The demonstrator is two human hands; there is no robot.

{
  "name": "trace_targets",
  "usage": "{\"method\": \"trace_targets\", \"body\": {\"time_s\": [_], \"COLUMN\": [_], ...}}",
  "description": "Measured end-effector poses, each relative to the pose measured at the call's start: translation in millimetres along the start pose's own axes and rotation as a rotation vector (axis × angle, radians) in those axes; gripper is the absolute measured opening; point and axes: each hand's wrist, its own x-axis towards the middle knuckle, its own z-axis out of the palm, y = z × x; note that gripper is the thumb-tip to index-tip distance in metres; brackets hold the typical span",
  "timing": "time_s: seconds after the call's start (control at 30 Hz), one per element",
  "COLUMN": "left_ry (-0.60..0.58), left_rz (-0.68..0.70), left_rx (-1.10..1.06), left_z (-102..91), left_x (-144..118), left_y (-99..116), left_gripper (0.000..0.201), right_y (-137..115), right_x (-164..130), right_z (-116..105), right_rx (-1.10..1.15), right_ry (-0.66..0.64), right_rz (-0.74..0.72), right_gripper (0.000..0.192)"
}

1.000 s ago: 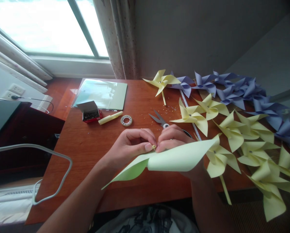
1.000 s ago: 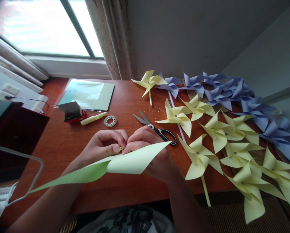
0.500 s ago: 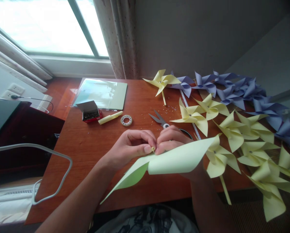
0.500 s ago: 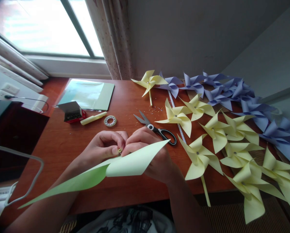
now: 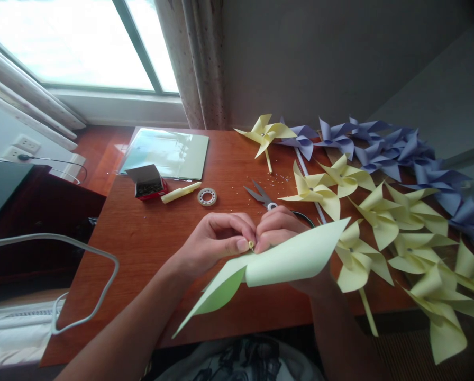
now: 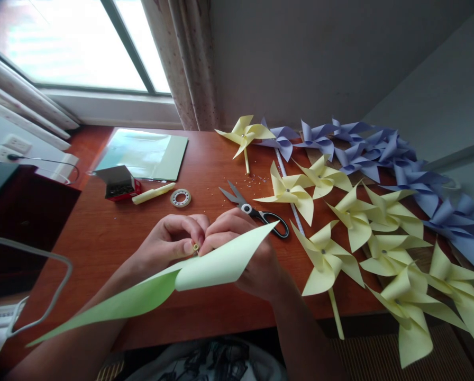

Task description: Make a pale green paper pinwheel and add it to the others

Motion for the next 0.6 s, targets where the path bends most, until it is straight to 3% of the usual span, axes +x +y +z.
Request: {"method": "trace_targets", "body": {"time_s": [0.6], "left_ry": [-0.046], "left_rz": [0.078], "left_rx": [-0.021], "left_z": [-0.7], "left_x": [-0.3], "left_y": [-2.4], "left_gripper": [0.001], "right_y": [-0.8], "right_x": [-3.0], "right_z": [4.7], "right_rx": [0.019], "right_ry": [0.019], "right_rz": [-0.03], "right_gripper": [0.007]}}
